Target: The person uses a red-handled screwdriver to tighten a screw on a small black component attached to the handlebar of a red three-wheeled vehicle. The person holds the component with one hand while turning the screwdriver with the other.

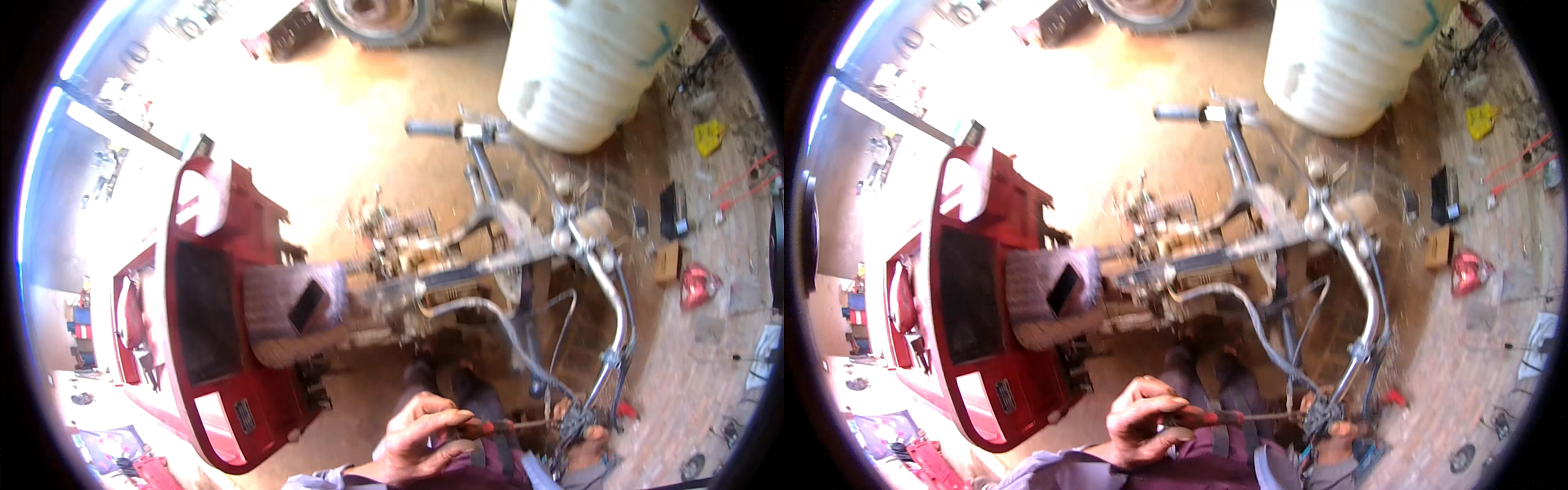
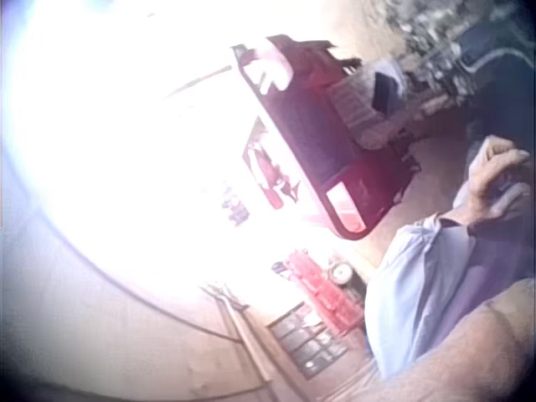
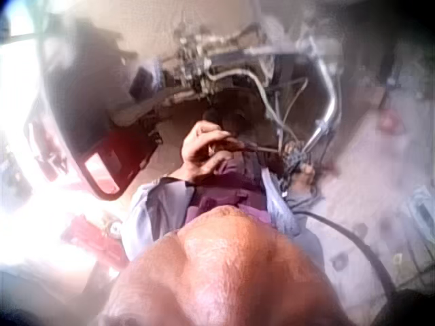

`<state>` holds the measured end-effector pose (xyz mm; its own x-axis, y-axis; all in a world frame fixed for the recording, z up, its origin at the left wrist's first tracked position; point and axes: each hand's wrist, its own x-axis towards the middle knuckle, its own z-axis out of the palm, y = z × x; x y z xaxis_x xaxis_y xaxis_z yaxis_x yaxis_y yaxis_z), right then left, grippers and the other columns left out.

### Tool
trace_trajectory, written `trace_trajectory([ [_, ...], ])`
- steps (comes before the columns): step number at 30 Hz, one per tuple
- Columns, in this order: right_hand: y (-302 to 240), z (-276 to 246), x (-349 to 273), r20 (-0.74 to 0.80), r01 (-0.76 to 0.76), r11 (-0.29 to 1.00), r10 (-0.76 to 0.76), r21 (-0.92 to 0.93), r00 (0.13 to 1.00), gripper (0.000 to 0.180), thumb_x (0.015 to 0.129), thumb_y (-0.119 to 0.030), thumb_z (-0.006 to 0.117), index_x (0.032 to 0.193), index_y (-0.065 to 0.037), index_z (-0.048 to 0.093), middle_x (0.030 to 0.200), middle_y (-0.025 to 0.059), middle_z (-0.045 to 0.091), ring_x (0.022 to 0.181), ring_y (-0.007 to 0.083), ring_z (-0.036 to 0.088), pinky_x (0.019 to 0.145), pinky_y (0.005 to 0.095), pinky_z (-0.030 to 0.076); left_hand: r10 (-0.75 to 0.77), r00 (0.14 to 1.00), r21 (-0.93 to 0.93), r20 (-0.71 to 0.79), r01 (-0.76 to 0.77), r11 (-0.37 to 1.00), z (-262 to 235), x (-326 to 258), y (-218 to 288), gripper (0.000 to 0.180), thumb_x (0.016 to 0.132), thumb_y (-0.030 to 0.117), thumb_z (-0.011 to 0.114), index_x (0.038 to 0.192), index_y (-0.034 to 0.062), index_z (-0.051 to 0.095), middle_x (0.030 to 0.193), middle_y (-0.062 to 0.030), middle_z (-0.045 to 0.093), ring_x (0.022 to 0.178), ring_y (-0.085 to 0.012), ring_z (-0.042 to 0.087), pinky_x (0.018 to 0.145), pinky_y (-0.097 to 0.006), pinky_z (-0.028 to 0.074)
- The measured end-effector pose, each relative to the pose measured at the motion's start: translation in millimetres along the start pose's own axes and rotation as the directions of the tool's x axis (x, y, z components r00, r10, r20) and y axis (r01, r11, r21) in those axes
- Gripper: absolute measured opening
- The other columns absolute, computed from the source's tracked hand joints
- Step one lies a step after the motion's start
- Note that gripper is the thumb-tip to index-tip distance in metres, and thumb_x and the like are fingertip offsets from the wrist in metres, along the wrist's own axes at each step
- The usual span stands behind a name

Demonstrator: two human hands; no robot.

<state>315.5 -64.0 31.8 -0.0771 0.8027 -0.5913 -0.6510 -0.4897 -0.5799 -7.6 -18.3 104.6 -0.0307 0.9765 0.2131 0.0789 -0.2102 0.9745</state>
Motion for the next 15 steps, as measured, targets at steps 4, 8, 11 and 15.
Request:
trace_trajectory([
  [4, 0.4, 2.8, 6.4, 0.023, 0.007, 0.995, -0.009, 0.096, 1.000, 0.069, 0.051, -0.029, 0.071, 0.110, 0.001, 0.052, 0.093, 0.0169, 0.058, 0.078, 0.0298, 0.062, 0.064, 0.0393, 0.058, 0.001, 1.000, -0.101, -0.001, -0.001, 0.995, 6.7, 7.1, 16.5, 0.039, 0.072, 0.008, 0.081, 0.106, -0.0024, 0.063, 0.095, -0.0143, 0.066, 0.080, -0.0207, 0.059, 0.066, -0.029, 0.046],
  [8, 8.7, -1.0, 6.6, 0.020, -0.022, 0.991, 0.020, 0.132, 1.000, 0.064, 0.055, -0.027, 0.067, 0.107, 0.007, 0.052, 0.093, 0.0173, 0.058, 0.077, 0.0305, 0.063, 0.068, 0.0396, 0.057, 0.081, 0.991, 0.019, 0.109, -0.084, 0.996, -0.1, 18.9, 25.6, 0.038, 0.074, 0.007, 0.079, 0.107, -0.0022, 0.062, 0.103, -0.0161, 0.066, 0.087, -0.0221, 0.062, 0.073, -0.030, 0.048],
  [11, 16.3, -21.7, 15.2, 0.114, -0.042, 0.987, 0.025, 0.152, 0.993, 0.062, 0.058, -0.026, 0.064, 0.108, 0.008, 0.052, 0.092, 0.0165, 0.059, 0.079, 0.0301, 0.062, 0.071, 0.0412, 0.056, -0.003, 0.995, 0.051, 0.103, -0.002, 0.999, 4.1, 19.7, 35.0, 0.033, 0.079, 0.008, 0.075, 0.108, 0.0003, 0.063, 0.113, -0.0161, 0.063, 0.099, -0.0224, 0.061, 0.084, -0.032, 0.048],
  [15, 26.8, -39.1, 18.9, -0.076, 0.012, 0.988, -0.001, 0.153, 0.997, 0.060, 0.060, -0.026, 0.064, 0.109, 0.007, 0.053, 0.093, 0.0148, 0.060, 0.078, 0.0278, 0.060, 0.069, 0.0422, 0.053, -0.006, 0.999, -0.159, 0.032, 0.011, 0.987, 13.2, 14.6, 25.0, 0.031, 0.080, 0.007, 0.074, 0.109, 0.0014, 0.063, 0.104, -0.0121, 0.063, 0.099, -0.0232, 0.061, 0.088, -0.035, 0.048],
])
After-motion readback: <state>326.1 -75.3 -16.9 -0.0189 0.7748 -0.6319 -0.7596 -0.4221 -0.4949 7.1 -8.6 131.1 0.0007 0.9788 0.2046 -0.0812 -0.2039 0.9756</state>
